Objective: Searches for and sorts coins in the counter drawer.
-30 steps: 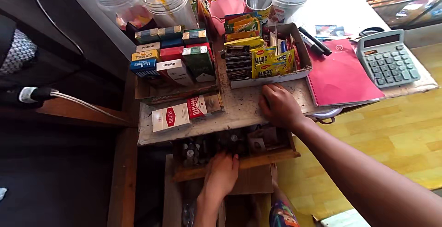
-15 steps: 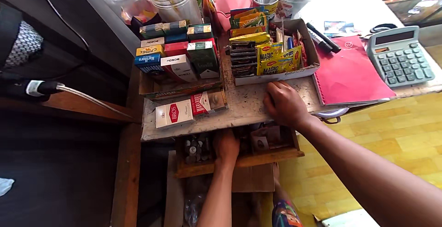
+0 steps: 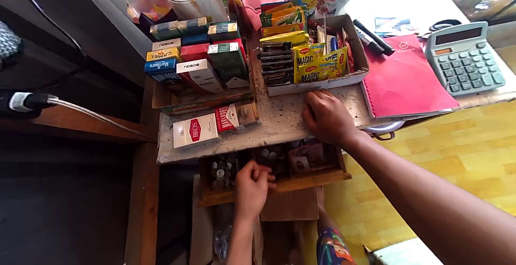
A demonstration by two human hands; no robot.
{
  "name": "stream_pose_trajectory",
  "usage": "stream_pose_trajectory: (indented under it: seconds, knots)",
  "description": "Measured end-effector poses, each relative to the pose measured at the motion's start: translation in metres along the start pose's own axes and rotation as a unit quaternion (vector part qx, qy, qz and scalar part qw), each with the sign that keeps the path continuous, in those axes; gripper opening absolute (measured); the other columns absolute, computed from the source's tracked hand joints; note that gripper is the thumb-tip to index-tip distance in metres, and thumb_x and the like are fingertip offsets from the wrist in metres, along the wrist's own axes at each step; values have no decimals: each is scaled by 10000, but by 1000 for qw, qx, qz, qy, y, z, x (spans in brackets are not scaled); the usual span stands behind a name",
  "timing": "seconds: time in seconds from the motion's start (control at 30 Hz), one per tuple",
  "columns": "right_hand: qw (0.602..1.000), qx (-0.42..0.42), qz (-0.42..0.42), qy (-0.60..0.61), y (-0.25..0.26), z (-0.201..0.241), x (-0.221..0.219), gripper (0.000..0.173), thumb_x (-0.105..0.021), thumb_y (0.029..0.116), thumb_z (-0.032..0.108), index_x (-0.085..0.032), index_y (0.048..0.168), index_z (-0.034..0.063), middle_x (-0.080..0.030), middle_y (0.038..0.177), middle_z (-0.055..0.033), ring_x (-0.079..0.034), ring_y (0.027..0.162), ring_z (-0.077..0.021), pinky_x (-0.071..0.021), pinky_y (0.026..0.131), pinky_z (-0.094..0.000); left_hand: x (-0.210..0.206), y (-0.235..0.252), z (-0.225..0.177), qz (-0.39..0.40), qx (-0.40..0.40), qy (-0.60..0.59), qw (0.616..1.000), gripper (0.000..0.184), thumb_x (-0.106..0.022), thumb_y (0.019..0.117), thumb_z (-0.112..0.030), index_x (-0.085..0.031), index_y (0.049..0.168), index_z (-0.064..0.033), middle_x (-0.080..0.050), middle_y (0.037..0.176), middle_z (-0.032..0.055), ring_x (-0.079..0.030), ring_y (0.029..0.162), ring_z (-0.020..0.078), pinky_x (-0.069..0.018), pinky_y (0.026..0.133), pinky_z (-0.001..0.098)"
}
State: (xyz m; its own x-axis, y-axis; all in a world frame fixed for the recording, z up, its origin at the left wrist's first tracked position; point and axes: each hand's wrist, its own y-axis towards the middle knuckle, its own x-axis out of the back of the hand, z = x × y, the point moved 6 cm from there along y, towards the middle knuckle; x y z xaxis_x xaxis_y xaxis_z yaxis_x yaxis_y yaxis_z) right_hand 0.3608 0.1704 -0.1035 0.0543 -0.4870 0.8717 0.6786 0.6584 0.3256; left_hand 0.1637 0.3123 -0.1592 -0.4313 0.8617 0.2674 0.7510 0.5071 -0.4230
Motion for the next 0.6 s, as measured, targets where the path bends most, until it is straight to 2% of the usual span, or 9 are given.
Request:
stream_pose_trajectory:
  seconds: [0.07,0.13,0.2,0.27,0.33,0.4,0.5,0.6]
  knots:
    - [1000,1,2,-1,0,-1,0,191,-493,946,130,-597,845,5,-618,801,-159,-657,856,-356,-530,736,-473,9,-17,6,-23,1,-155,988,201,-380,950,67,-505,827,-33,-695,783,70,-652,542,134,-574,505,262]
    - [1000,2,4,-1,0,-1,0,195,-492,950,132,-600,851,3,-619,803,-160,-656,857,-357,-529,745,-474,17,-29,13,-49,24,-232,971,195,-330,921,46,-448,831,-80,-593,672,14,-498,426,60,-451,401,187]
    - [1000,2,4,-1,1,-1,-1,203,-487,958,131,-596,848,0,-616,800,-164,-656,854,-361,-528,747,-476,19,-35,19,-30,60,-221,973,186,-329,902,21,-483,911,-84,-495,613,-33,-371,386,18,-332,361,154]
    - [1000,4,2,-6,1,-1,-1,211,-480,962,135,-592,845,-1,-617,796,-167,-659,854,-365,-529,745,-480,16,-37,25,15,78,-133,988,239,-341,950,-31,-559,1045,-58,-413,586,-64,-315,395,12,-275,366,161]
    - [1000,5,1,-9,1,-1,-1,216,-471,964,136,-587,840,3,-616,792,-165,-659,851,-362,-528,744,-478,13,-35,25,28,49,10,998,264,-393,999,-67,-632,1105,-32,-402,601,-44,-343,445,52,-313,424,213]
    - [1000,5,-1,-11,1,-1,-1,217,-472,964,135,-585,831,6,-615,785,-164,-661,845,-362,-529,735,-476,10,-32,15,14,32,142,989,218,-478,1040,-118,-668,1118,-44,-506,631,-7,-445,514,95,-409,524,277]
    - [1000,3,1,-13,1,-1,0,208,-476,962,136,-579,829,15,-606,777,-151,-654,838,-352,-523,725,-465,9,-23,4,6,44,258,965,256,-539,1053,-194,-630,1262,-77,-566,626,25,-528,536,149,-486,574,359]
    - [1000,-3,6,-13,1,-1,-1,200,-484,959,139,-587,838,17,-614,794,-152,-658,859,-350,-527,738,-465,14,-12,-6,-6,29,374,927,333,-551,1052,-221,-633,1360,-122,-631,720,105,-599,643,257,-516,660,465]
